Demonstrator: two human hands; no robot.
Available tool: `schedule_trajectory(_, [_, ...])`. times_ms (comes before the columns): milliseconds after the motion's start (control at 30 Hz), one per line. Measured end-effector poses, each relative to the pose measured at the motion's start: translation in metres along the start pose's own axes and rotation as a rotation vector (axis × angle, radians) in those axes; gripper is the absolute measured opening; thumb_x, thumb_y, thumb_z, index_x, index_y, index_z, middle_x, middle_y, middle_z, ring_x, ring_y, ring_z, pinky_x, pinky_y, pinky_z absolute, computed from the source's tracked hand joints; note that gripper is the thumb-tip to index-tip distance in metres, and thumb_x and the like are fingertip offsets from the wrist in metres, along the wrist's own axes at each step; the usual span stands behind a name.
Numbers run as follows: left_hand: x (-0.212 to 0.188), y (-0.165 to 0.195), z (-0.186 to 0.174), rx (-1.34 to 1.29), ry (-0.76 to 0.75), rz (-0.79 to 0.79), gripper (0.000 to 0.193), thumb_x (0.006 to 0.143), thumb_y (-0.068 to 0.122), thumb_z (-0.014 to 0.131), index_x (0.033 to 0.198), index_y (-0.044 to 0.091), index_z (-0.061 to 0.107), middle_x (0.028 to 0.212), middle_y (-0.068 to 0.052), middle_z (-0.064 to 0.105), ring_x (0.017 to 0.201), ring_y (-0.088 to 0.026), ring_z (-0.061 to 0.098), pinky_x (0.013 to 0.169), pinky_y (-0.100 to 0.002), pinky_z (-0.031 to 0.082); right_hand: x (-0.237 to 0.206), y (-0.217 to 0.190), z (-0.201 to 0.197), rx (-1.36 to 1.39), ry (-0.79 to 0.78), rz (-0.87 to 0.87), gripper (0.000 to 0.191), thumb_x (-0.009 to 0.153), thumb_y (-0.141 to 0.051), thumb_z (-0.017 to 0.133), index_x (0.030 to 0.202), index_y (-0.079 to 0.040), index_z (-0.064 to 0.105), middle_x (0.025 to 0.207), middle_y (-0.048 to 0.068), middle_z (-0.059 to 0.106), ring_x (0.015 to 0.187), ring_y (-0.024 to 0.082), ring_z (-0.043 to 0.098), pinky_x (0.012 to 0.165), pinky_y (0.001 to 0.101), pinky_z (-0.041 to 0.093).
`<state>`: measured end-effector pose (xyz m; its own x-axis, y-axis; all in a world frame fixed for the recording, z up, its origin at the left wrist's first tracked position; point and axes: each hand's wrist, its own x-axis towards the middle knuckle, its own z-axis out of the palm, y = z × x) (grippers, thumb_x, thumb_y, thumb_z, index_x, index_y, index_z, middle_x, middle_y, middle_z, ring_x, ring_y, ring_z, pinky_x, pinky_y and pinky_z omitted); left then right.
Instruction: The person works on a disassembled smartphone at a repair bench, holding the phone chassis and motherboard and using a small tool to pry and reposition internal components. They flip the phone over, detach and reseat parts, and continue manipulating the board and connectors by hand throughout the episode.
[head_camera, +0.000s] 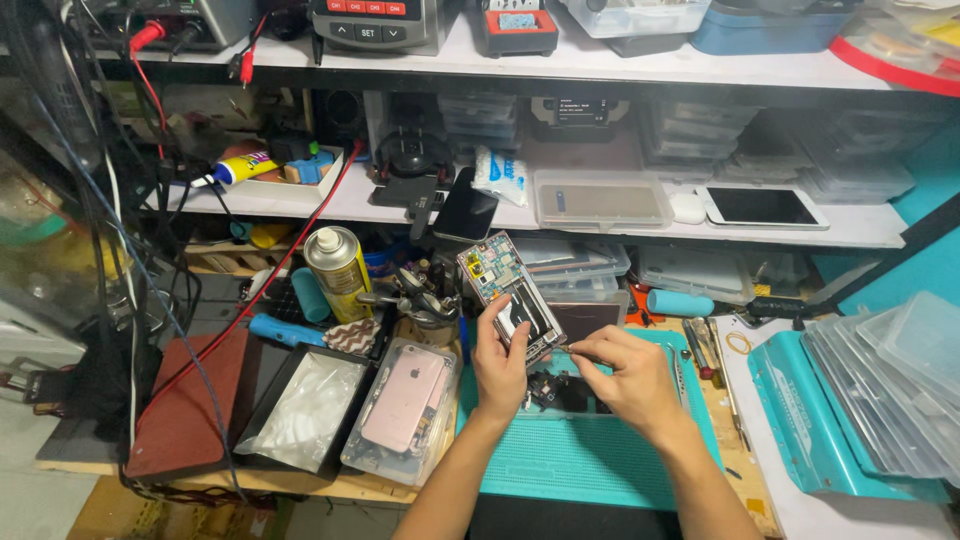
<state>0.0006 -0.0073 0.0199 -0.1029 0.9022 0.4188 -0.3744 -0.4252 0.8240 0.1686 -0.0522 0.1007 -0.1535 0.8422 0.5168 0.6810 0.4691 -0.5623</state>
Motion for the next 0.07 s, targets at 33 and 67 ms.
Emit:
schedule_trajectory(33, [0.0002,0.0016,0.0007,-0.001,0.002,-0.007,0.046,0.102,0.000,0.059,0.144,0.001,0.043,0.108,-0.014,0.070,0.081,-0.015,0.071,0.065,-0.029,0.061,0.0002,0.0002,-0.0001,-0.002,0.000,-0.005,0.013,0.079,-0.010,0.077,0.091,-0.006,0.079,0.084,0.005,0.074,0.072,0.020,0.072,0.063,0.0311,0.056])
schedule_trajectory(67, [0.0003,0.0031,0.0013,-0.002,0.005,-0.013,0.046,0.101,0.000,0.059,0.144,0.001,0.043,0.108,-0.014,0.070,0.081,-0.015,0.071,0.065,-0.029,0.062,0.0004,0.0003,0.0000,-0.005,0.000,-0.011,0.013,0.079,-0.010,0.077,0.091,-0.006,0.079,0.084,0.005,0.074,0.072,0.020,0.072,0.063,0.0312,0.056])
